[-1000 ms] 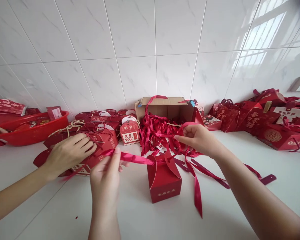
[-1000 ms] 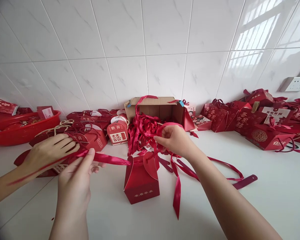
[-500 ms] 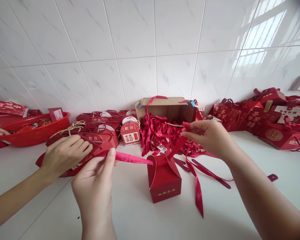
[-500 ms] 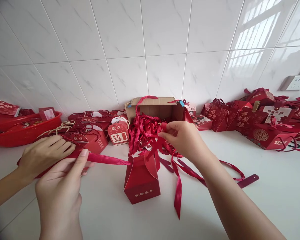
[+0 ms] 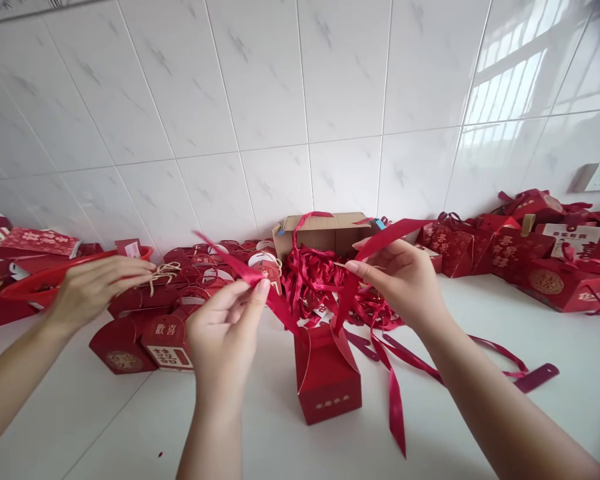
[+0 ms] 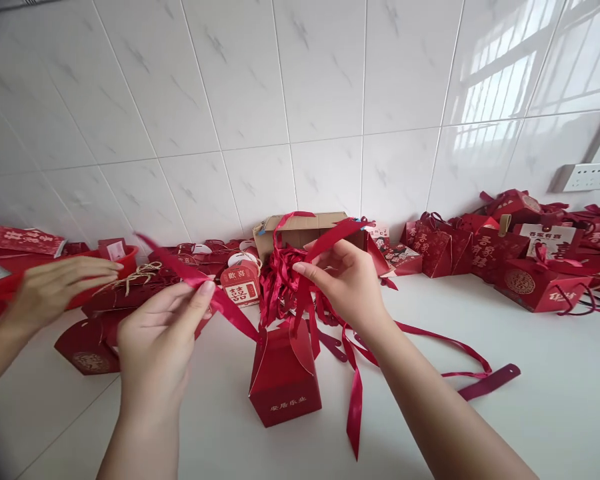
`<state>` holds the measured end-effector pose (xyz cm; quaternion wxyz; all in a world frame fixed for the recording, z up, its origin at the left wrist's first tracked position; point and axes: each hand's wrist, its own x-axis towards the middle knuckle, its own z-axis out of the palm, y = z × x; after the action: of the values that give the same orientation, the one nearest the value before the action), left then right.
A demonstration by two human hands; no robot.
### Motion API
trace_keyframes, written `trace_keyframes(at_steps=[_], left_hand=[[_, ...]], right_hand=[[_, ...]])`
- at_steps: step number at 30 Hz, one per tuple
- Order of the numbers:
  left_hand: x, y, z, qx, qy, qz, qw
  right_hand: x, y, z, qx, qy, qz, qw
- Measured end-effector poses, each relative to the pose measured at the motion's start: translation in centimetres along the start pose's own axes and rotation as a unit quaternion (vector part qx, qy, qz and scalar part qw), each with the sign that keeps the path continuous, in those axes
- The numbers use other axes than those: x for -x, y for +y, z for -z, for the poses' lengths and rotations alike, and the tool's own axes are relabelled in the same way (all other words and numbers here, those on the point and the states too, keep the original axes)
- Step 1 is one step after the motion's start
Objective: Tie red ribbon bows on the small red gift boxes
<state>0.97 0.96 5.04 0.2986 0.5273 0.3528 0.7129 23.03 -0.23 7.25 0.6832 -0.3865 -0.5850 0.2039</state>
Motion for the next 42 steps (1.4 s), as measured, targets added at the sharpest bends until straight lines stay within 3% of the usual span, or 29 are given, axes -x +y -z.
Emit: trace_keyframes(at_steps=[3,6,17,23,34,42], left_hand=[[0.0,1.7,-2.4,-0.006,0.006,-0.005,1.0],[-0.6,2.3,-3.2,0.035,-0.04,0.019,0.998],[-1.0,2.5,-3.8,0.052,-0.127,0.029,0.99],[-1.0,2.5,-4.3,0.04,-0.143,0.032,0.988],[-0.7,2.9,-4.3,0.056,-0.189,0.04,0.98],[-0.5,3.5,-4.4,0.07,-0.219,0.065,0.971]], right_hand=[[-0.1,-0.3,-0.8,-0.041,-0.016,-0.025,0.999],[-0.2,-0.7,-1.4,-0.077,-0.024,-0.045,0.996],[-1.0,-1.0,-2.0,-0.107,0.035,-0.057,0.992],[-1.1,-1.1,-1.8,-0.111,0.053,-0.039,0.992],[-1.2,-0.9,-1.5,-0.149,0.042,-0.041,0.987],[-1.2,-1.1,-1.6,-0.176,-0.011,-0.075,0.982]])
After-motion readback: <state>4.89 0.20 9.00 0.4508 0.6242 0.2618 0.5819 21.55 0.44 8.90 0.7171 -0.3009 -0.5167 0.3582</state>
